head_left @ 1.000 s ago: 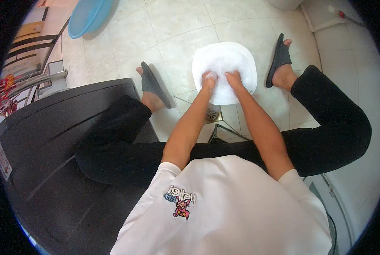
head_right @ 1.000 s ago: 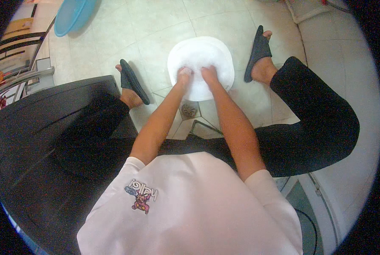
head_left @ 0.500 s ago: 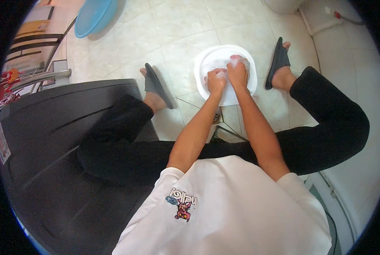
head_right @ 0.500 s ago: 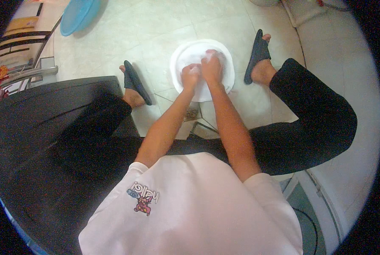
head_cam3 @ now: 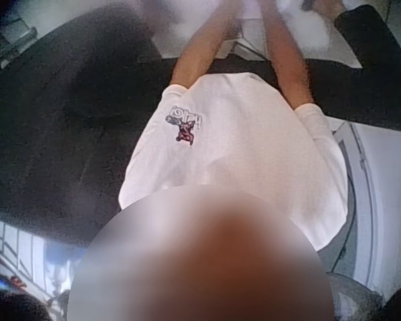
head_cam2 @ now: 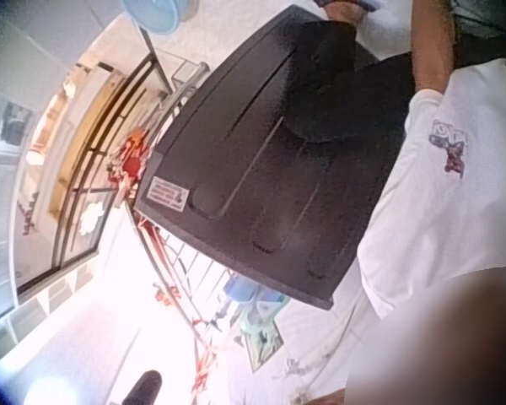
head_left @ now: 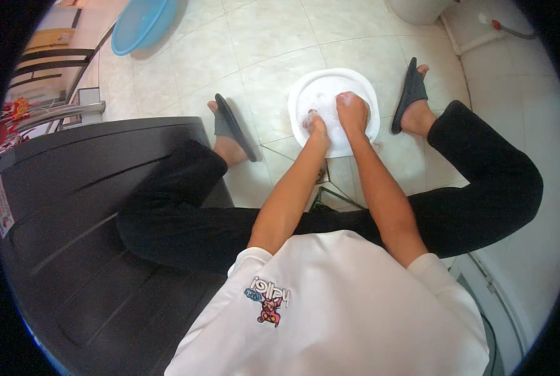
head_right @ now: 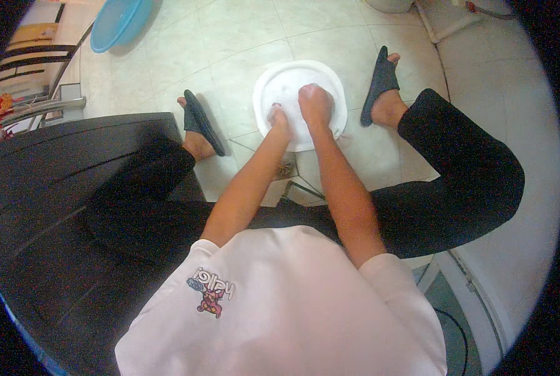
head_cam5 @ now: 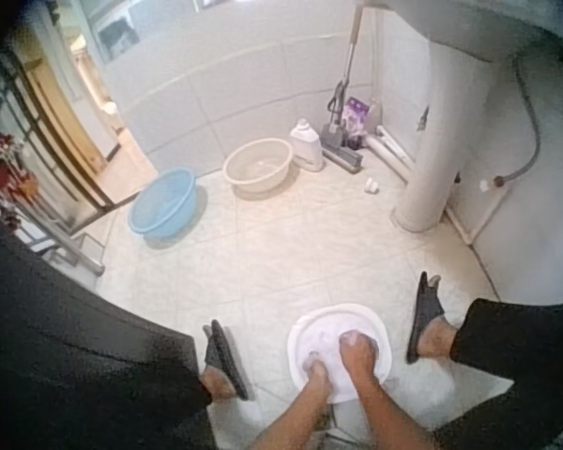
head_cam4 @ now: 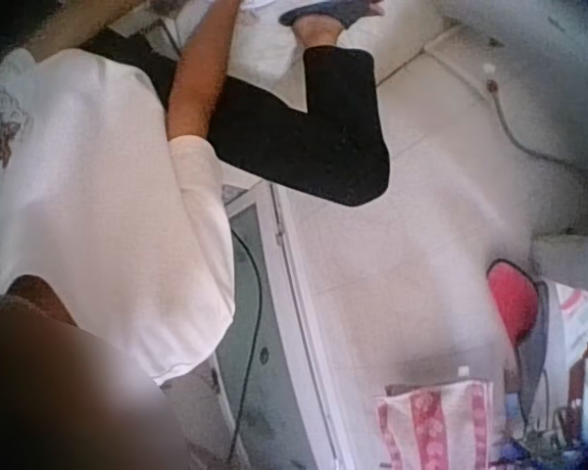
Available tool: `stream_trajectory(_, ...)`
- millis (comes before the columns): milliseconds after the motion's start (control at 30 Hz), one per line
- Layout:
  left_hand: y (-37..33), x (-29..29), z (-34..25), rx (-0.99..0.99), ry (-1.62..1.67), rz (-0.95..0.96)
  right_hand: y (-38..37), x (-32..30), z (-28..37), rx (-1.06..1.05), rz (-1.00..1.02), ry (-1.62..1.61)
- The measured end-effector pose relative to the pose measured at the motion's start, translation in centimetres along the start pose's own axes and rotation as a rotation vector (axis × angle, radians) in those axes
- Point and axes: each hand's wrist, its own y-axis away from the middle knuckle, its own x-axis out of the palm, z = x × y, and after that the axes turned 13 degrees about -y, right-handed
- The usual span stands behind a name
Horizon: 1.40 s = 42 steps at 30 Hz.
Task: The person washes a white cloth by lathering, scrubbing, and squeezing it in a basin of soapy water by hand.
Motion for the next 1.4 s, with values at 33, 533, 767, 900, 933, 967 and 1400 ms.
stream_trajectory(33,-0.5,-0.1,0.5,0.029,-0.065,-0.039,0.1,0.4,-0.4,-0.032,-0.097,-0.038)
stream_trajectory(533,-2.5,-1.7,3.4,0.116,-0.362,0.308,-1.9,1.9,-5.0,0.129,-0.040,0.071)
stream_trajectory(767,0.8,-0.4,1.6,0.118,-0.305,0.074,-2.5,2.4,-5.9,-0.090,-0.272,-0.060)
stream_trajectory(900,2.0,-1.1,-1.2,-0.052,-0.066,0.512,-2.7,2.0,-5.2,-0.033,-0.164,-0.089)
stream_trajectory(933,2.4,-1.1,-1.6,-0.104,-0.042,0.496,-2.3,2.3,-5.0,-0.092,-0.087,-0.107)
stream_trajectory(967,2.7,-1.2,-1.9,-0.155,-0.017,0.478,-1.7,2.6,-4.5,-0.150,-0.007,-0.124)
stream_trajectory(1400,-4.4,-3.2,-2.4,-0.119,0.467,1.092,5.6,4.1,2.8,-0.324,0.007,-0.178)
